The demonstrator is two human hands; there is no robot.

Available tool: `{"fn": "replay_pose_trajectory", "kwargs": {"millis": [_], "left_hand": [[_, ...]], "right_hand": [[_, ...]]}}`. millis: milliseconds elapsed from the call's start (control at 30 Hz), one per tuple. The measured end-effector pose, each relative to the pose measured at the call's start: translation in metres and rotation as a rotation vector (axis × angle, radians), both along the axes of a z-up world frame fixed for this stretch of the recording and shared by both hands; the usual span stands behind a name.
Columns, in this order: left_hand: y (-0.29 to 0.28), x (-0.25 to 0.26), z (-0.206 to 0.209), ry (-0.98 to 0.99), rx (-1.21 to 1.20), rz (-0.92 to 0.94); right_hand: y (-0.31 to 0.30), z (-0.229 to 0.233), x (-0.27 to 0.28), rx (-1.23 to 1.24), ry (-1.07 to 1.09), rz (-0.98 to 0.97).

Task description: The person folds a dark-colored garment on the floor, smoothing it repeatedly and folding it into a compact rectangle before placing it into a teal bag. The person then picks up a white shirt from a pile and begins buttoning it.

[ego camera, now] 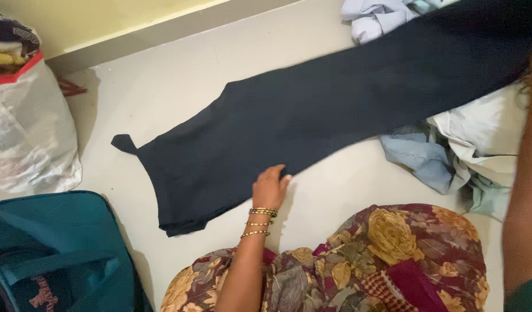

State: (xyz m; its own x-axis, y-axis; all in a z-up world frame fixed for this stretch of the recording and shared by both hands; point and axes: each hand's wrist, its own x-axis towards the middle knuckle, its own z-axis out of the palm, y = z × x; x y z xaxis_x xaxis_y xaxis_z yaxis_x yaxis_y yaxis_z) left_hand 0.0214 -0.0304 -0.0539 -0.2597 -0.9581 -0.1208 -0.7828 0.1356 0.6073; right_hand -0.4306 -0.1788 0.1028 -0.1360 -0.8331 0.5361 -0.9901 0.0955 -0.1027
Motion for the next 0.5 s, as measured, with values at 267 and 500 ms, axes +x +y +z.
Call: {"fn": "replay_pose_trajectory", "kwargs": {"millis": [267,500], "left_hand": [[-0.027,0.077,-0.030,-0.400,0.300,0.594],[-0.023,0.138,-0.060,-0.544,0.333,0.535]], "right_hand": [[0.104,-0.158,0.110,0.554,0.162,0.094],[0.146,-0.210,0.140,0.735,0.074,-0.038]]}}
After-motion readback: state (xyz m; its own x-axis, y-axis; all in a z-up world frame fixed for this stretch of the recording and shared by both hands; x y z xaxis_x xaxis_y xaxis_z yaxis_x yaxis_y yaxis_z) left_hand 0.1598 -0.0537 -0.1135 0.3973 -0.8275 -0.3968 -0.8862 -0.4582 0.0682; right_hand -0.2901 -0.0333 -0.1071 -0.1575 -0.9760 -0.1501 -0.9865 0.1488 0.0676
